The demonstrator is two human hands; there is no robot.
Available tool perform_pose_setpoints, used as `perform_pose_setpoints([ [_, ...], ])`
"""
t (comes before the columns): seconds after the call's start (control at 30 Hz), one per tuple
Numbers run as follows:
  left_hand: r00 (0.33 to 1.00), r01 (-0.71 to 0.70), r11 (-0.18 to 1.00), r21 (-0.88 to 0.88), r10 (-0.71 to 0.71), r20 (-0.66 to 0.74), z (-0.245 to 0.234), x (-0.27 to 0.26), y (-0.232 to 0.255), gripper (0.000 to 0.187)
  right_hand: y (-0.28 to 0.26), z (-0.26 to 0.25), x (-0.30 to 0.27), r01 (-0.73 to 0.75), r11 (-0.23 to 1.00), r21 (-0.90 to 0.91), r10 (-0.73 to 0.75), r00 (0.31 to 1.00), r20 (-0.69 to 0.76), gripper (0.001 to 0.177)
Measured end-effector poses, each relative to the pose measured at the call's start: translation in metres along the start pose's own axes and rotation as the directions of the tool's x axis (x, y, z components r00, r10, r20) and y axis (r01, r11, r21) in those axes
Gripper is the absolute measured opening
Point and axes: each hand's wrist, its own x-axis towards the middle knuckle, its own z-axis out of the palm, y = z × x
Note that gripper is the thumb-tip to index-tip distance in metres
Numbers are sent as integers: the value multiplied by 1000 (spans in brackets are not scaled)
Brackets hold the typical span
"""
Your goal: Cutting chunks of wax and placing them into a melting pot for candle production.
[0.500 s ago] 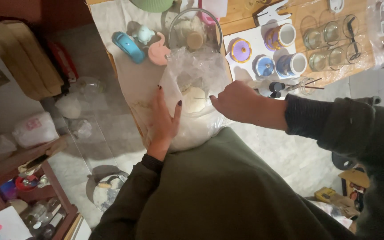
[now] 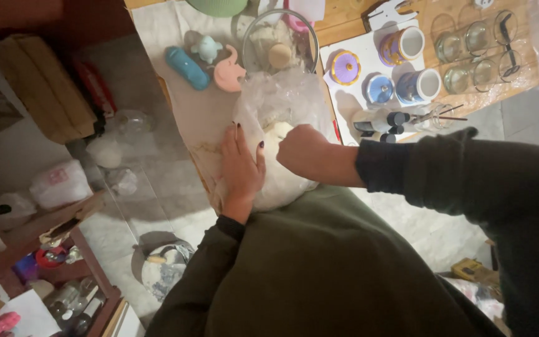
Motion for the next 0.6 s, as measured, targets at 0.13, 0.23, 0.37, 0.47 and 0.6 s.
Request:
perform_pose_setpoints([
  [0.13,999,-39,999,-23,38,-27,-5,2,4,61,32,41,-11,-39,999,-10,39,999,-10,15],
  [0.23,999,-39,999,-23,38,-28,-3,5,6,60,61,61,-31,25,997,-69,-38,982,-186,35],
  [0.37,1000,-21,999,33,21,14,-5,4,7,57,81,101,-41,-12,1000,-15,10,993,-118,68],
  [0.47,999,-35,999,41,34,29,-10,2,7,57,87,142,-28,-60,998,12,61,987,-147,69],
  [0.6,999,-7,1000,-13,7,39,-12,7,10,55,94,127,-28,-64,998,-17,60,977,-203,68],
])
